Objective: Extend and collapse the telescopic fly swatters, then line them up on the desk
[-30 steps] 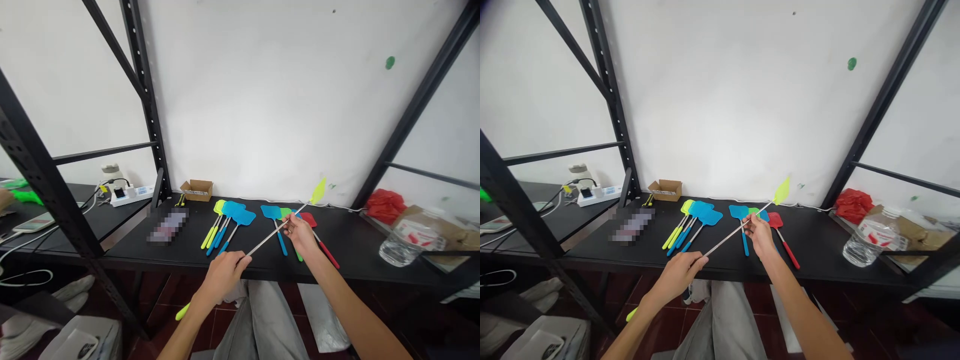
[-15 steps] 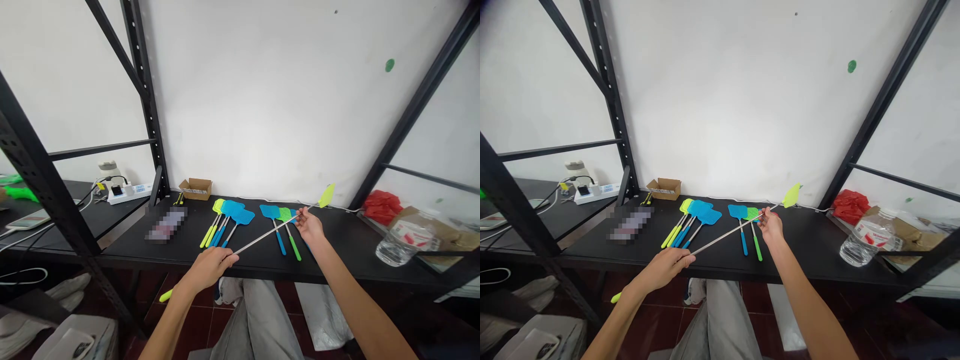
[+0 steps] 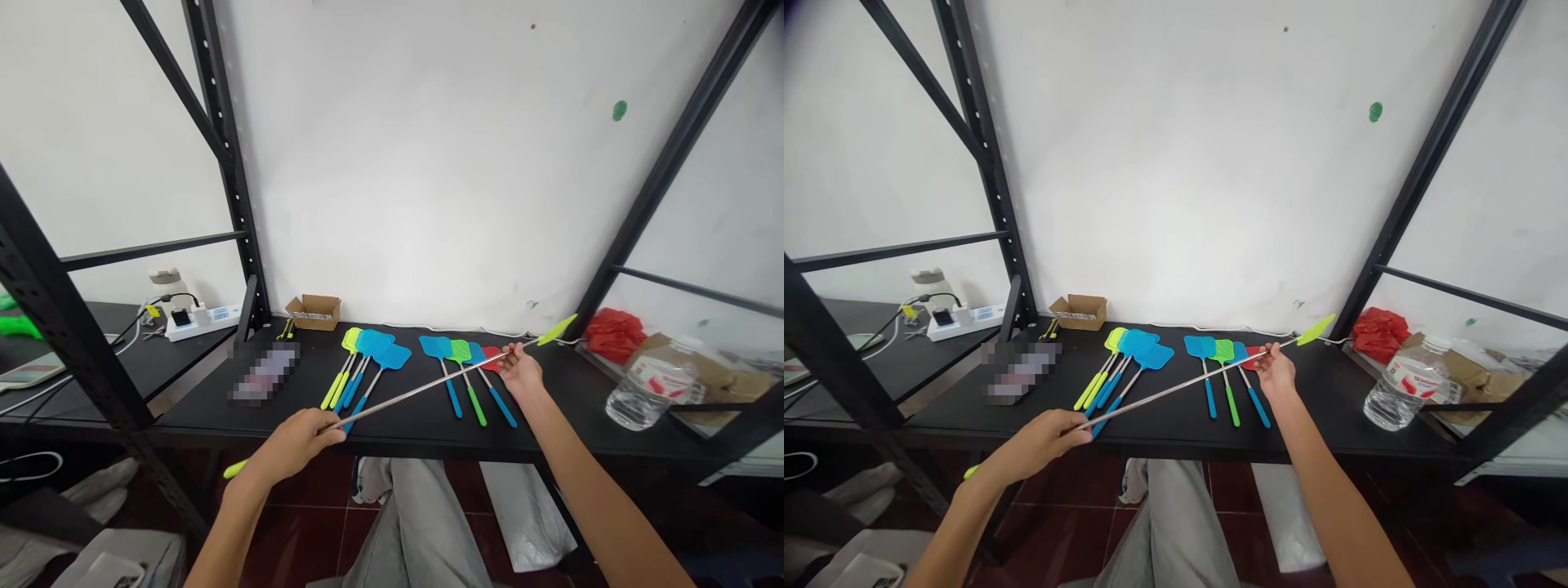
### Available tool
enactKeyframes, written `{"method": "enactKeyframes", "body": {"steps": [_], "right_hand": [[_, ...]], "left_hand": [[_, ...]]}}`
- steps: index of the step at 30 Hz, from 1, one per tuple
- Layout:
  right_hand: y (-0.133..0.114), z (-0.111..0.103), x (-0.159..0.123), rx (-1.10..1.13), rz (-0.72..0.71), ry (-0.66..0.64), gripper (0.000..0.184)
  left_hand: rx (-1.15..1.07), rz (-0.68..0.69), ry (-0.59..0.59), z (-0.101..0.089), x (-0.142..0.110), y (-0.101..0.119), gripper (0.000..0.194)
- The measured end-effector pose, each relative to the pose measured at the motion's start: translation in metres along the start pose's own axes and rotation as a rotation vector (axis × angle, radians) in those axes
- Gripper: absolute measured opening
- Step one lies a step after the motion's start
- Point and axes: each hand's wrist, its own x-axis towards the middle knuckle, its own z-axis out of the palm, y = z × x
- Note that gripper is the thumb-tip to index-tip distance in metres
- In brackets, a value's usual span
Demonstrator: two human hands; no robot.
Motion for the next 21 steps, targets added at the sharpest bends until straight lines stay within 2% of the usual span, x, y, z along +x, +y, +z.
{"method": "enactKeyframes", "body": {"steps": [2, 4, 6, 7, 8, 9, 12, 14, 15, 18, 21], "right_hand": [[0.006, 0.001, -0.003, 0.003, 0.015, -0.068, 0.022], [0.011, 0.002, -0.009, 0.014, 0.022, -0.117, 0.019], [0.013, 0.003, -0.015, 0.030, 0.005, -0.118, 0.018], [0.014, 0.003, -0.019, 0.036, -0.007, -0.112, 0.017], [0.014, 0.004, -0.022, 0.042, -0.016, -0.109, 0.017], [0.014, 0.005, -0.026, 0.048, -0.022, -0.109, 0.017], [0.015, 0.006, -0.035, 0.097, -0.047, -0.107, 0.016], [0.018, 0.006, -0.040, 0.146, -0.074, -0.092, 0.015], [0.020, 0.007, -0.042, 0.168, -0.081, -0.087, 0.014], [0.025, 0.010, -0.048, 0.228, -0.071, -0.078, 0.014], [0.027, 0.015, -0.053, 0.286, -0.079, -0.071, 0.014]], "left_hand": [[0.173, -0.055, 0.178, -0.006, 0.000, -0.005, 0.029], [0.304, -0.075, 0.436, -0.009, 0.000, -0.003, 0.025], [0.307, -0.041, 0.665, -0.008, 0.002, 0.007, 0.026], [0.239, -0.023, 0.724, -0.005, 0.003, 0.014, 0.027], [0.129, -0.004, 0.725, -0.001, 0.005, 0.021, 0.029], [-0.007, 0.014, 0.662, 0.003, 0.007, 0.027, 0.031], [-0.413, 0.024, 0.288, 0.019, 0.017, 0.036, 0.042], [-0.621, -0.041, 0.138, 0.028, 0.025, 0.034, 0.050], [-0.714, -0.097, 0.129, 0.031, 0.028, 0.032, 0.053], [-0.932, -0.242, 0.250, 0.035, 0.035, 0.028, 0.056], [-1.016, -0.282, 0.330, 0.033, 0.035, 0.029, 0.052]]}}
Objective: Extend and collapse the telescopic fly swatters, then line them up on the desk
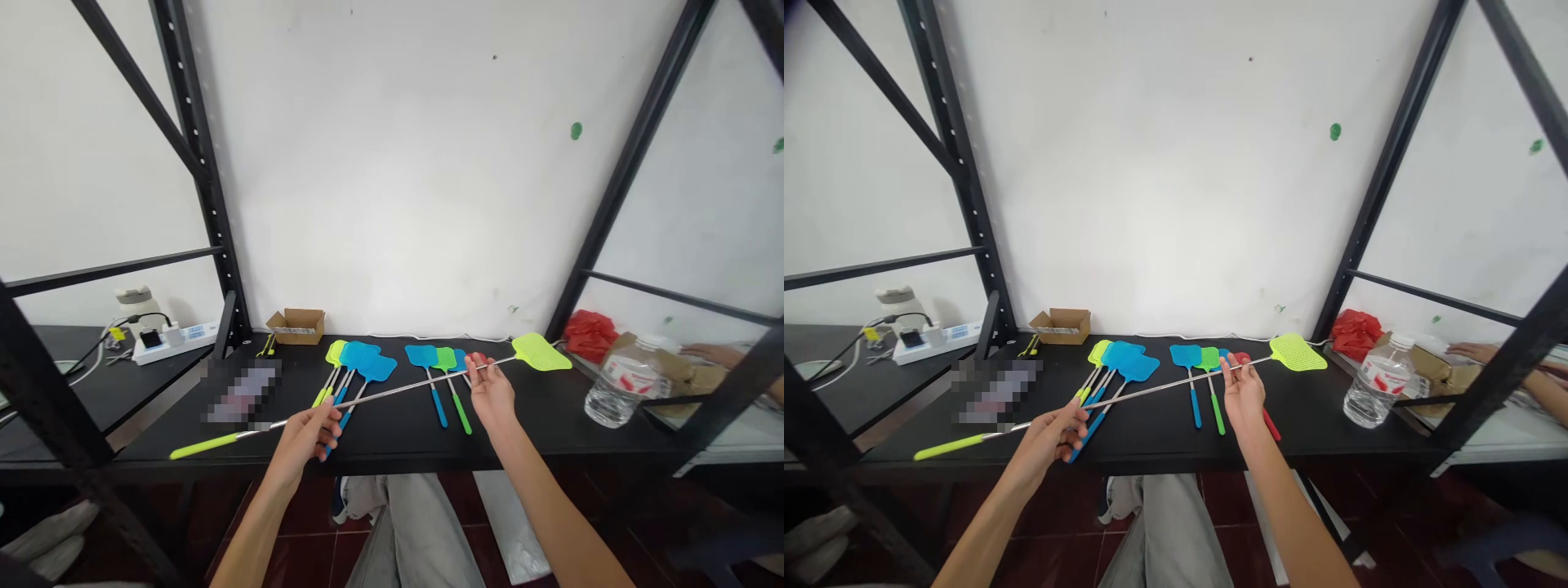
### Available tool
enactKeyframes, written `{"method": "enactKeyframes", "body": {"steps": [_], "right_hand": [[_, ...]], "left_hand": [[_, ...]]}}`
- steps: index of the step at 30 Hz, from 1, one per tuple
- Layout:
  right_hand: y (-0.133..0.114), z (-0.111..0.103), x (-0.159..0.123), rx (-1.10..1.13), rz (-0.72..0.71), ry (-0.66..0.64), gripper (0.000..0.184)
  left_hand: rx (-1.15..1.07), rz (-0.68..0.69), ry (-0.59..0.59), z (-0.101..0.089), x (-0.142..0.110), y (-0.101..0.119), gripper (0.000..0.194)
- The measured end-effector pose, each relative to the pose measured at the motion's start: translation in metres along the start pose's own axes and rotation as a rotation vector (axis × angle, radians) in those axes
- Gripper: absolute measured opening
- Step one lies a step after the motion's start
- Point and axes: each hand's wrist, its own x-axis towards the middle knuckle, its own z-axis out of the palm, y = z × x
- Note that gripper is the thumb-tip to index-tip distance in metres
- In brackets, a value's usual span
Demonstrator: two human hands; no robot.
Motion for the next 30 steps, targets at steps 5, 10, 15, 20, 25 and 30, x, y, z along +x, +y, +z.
{"method": "enactKeyframes", "body": {"steps": [5, 10, 15, 20, 25, 30], "right_hand": [[0.000, 0.009, -0.009, 0.090, 0.021, 0.001, 0.016], [-0.004, 0.009, -0.017, 0.155, 0.103, -0.051, 0.020], [-0.018, 0.001, -0.012, 0.096, 0.151, -0.123, 0.012], [-0.033, -0.008, 0.000, 0.193, 0.137, -0.053, 0.029], [-0.043, -0.015, 0.004, 0.133, 0.102, -0.078, 0.048], [-0.052, -0.018, 0.011, -0.167, 0.005, 0.012, 0.060]], "left_hand": [[-0.016, -0.012, -0.001, -0.004, -0.002, 0.004, 0.050], [-0.211, 0.091, 0.160, -0.024, 0.005, 0.006, 0.047], [-0.332, 0.171, 0.183, -0.049, 0.005, 0.013, 0.038], [-0.427, 0.226, 0.211, -0.065, -0.001, 0.021, 0.026], [-0.606, 0.278, 0.297, -0.078, -0.009, 0.028, 0.030], [-0.613, 0.353, 0.286, -0.083, -0.013, 0.028, 0.039]]}}
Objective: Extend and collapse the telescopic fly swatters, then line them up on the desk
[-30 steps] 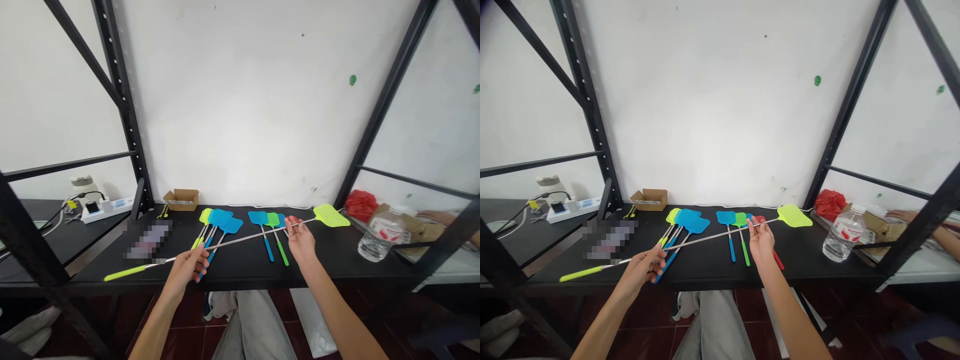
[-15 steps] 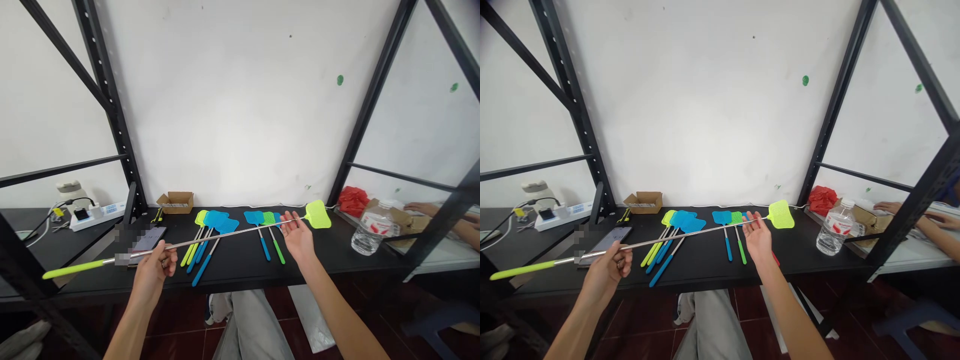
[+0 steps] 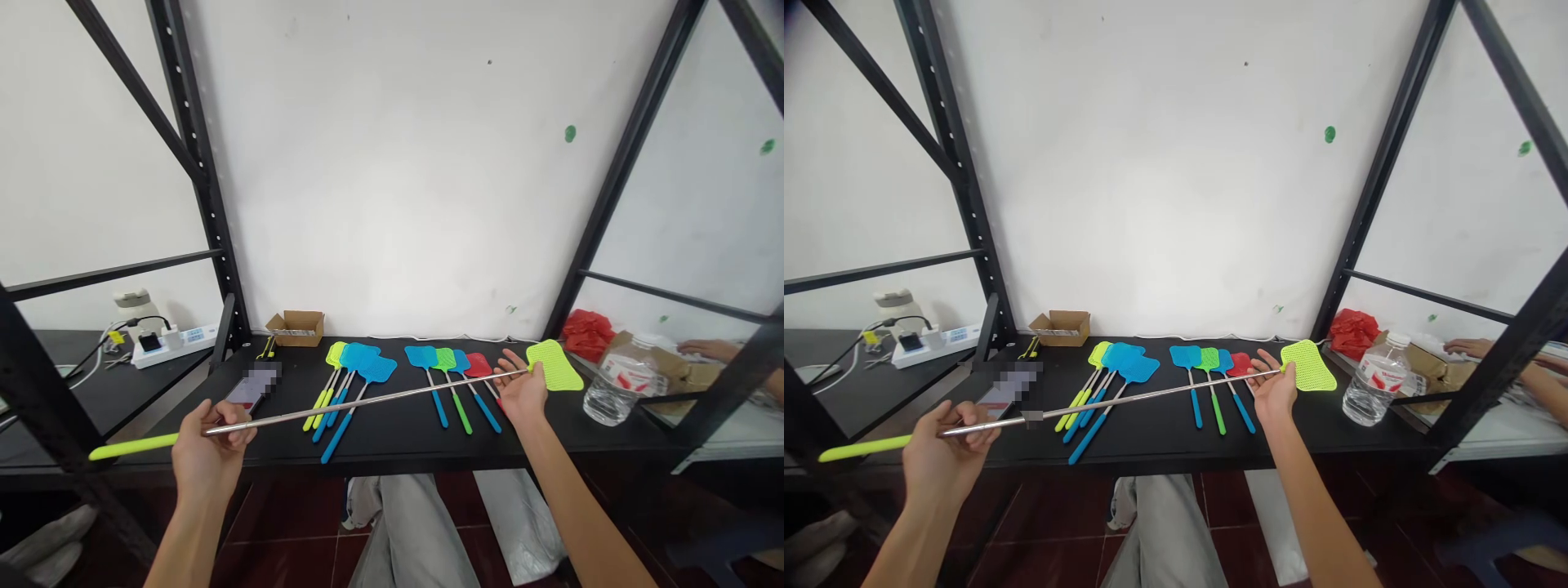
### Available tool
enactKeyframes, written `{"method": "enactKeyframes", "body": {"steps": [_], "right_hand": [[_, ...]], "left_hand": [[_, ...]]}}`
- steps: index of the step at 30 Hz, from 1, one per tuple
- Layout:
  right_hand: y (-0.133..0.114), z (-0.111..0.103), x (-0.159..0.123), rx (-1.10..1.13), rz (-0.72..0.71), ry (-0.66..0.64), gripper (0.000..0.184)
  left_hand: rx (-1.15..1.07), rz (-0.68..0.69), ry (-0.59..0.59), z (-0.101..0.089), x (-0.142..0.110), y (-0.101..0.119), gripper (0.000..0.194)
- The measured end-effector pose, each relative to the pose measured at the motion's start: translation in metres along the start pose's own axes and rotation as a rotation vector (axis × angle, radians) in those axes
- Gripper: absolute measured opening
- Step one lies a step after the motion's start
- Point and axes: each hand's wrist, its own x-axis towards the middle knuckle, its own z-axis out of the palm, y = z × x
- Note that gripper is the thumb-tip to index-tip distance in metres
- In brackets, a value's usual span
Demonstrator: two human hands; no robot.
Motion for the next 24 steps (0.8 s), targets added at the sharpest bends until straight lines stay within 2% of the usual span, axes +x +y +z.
{"method": "enactKeyframes", "body": {"steps": [3, 6, 12, 15, 17, 20, 24], "right_hand": [[-0.003, 0.001, 0.003, -0.079, -0.081, 0.034, 0.054], [0.002, 0.010, -0.002, -0.093, -0.131, 0.022, 0.052], [0.053, 0.042, -0.044, -0.126, -0.107, -0.156, 0.051], [0.070, 0.052, -0.063, -0.098, -0.066, -0.248, 0.053], [0.067, 0.053, -0.069, -0.081, -0.044, -0.279, 0.049], [0.049, 0.050, -0.068, -0.011, -0.014, -0.321, 0.037], [0.029, 0.044, -0.059, 0.082, -0.014, -0.274, 0.035]], "left_hand": [[0.040, 0.007, -0.040, 0.004, 0.000, -0.003, 0.036], [0.072, -0.027, -0.079, 0.016, -0.004, -0.012, 0.035], [0.143, -0.188, -0.269, 0.059, -0.030, -0.052, 0.037], [0.176, -0.212, -0.342, 0.070, -0.038, -0.062, 0.039], [0.195, -0.215, -0.353, 0.069, -0.037, -0.061, 0.040], [0.211, -0.211, -0.335, 0.061, -0.030, -0.050, 0.037], [0.136, -0.160, -0.237, 0.046, -0.022, -0.033, 0.036]]}}
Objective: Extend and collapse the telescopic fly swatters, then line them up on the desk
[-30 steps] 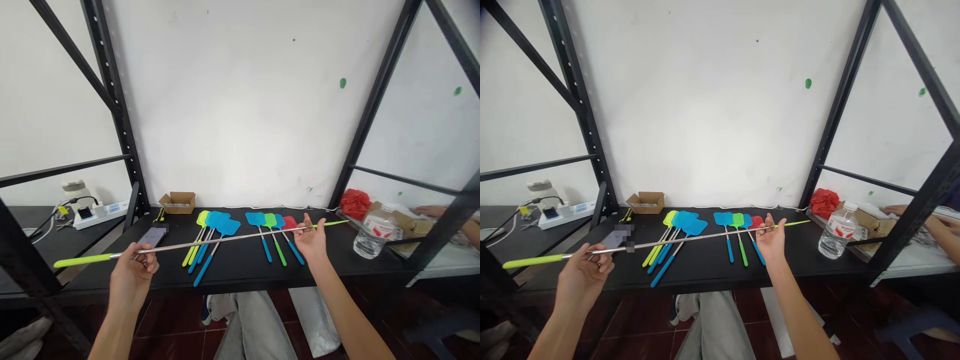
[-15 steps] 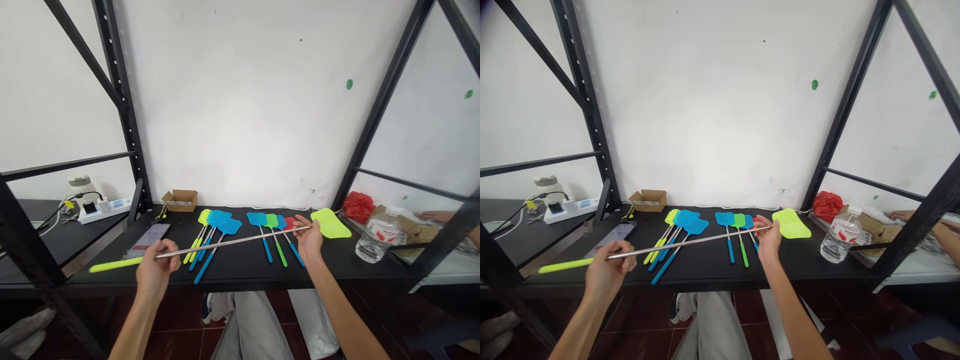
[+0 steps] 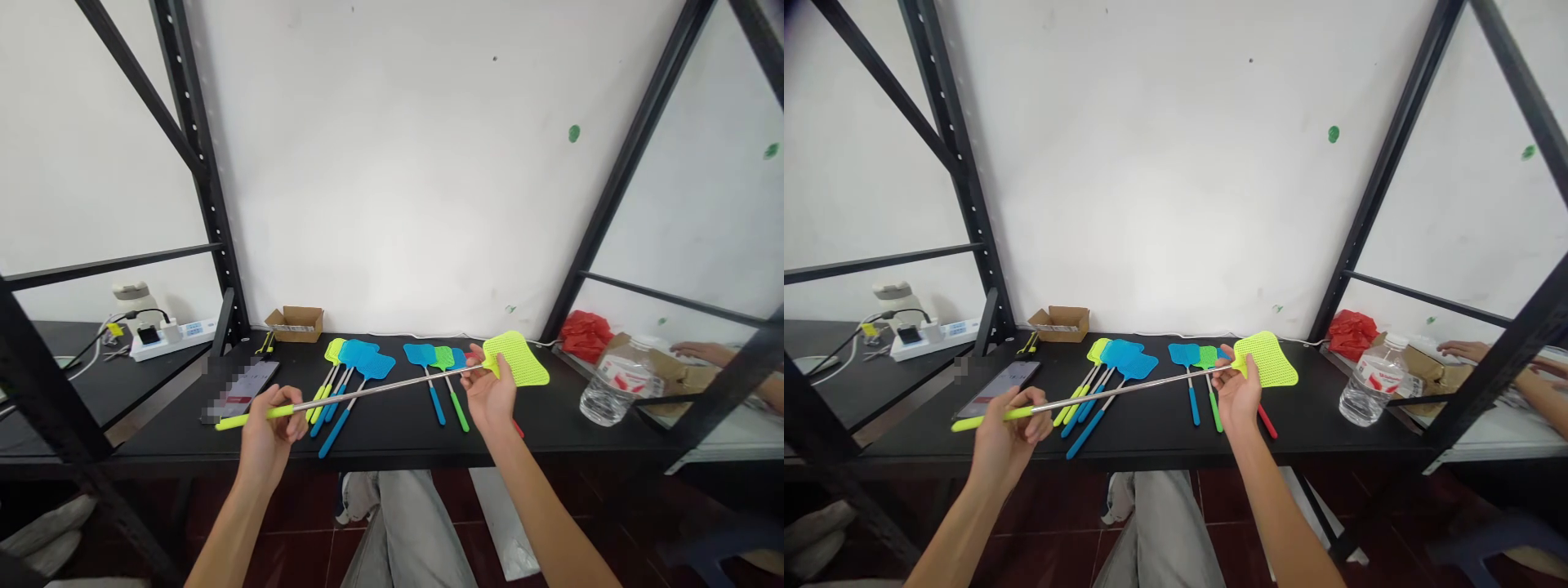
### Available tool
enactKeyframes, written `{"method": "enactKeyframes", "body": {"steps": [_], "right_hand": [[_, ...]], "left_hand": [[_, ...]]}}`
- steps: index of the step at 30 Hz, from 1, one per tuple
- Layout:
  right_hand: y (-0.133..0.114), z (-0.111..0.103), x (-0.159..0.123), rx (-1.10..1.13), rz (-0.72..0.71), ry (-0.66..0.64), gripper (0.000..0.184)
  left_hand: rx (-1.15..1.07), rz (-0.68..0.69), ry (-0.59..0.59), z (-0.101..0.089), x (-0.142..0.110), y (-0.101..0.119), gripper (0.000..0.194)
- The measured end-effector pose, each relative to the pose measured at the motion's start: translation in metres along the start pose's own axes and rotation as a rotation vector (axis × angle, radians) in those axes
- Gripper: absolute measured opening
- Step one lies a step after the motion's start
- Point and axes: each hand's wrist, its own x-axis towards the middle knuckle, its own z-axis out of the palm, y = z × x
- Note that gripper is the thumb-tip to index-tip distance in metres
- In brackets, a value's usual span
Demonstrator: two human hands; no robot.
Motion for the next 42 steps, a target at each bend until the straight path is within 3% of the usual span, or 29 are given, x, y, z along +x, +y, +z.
{"method": "enactKeyframes", "body": {"steps": [6, 10, 15, 18, 22, 25, 29, 32, 35, 39, 42], "right_hand": [[-0.001, -0.005, 0.004, -0.096, -0.091, 0.089, 0.044], [0.009, 0.006, -0.003, -0.119, -0.148, 0.125, 0.042], [0.044, 0.026, -0.031, -0.119, -0.056, 0.048, 0.044], [0.059, 0.030, -0.043, -0.119, -0.032, 0.016, 0.047], [0.060, 0.032, -0.045, -0.108, -0.033, 0.026, 0.047], [0.062, 0.042, -0.054, -0.107, -0.043, 0.025, 0.047], [0.083, 0.064, -0.082, -0.111, 0.032, -0.085, 0.050], [0.096, 0.070, -0.097, -0.113, 0.116, -0.137, 0.052], [0.098, 0.065, -0.103, -0.120, 0.159, -0.203, 0.045], [0.102, 0.056, -0.106, -0.204, 0.229, -0.430, 0.034], [0.099, 0.046, -0.088, -0.243, 0.251, -0.391, 0.036]], "left_hand": [[-0.044, 0.054, 0.047, -0.007, -0.003, 0.007, 0.031], [-0.077, 0.058, 0.025, 0.011, -0.008, -0.001, 0.029], [-0.060, -0.002, -0.034, 0.042, -0.020, -0.012, 0.027], [-0.008, 0.002, -0.051, 0.046, -0.023, -0.010, 0.028], [-0.029, 0.033, -0.024, 0.041, -0.023, -0.007, 0.028], [-0.069, 0.035, -0.016, 0.049, -0.025, -0.015, 0.029], [-0.077, -0.048, -0.099, 0.068, -0.034, -0.033, 0.029], [-0.017, -0.064, -0.137, 0.072, -0.036, -0.038, 0.031], [0.029, -0.092, -0.145, 0.068, -0.033, -0.042, 0.032], [0.063, -0.085, -0.094, 0.067, -0.028, -0.060, 0.038], [0.232, -0.018, -0.136, 0.065, -0.024, -0.066, 0.040]]}}
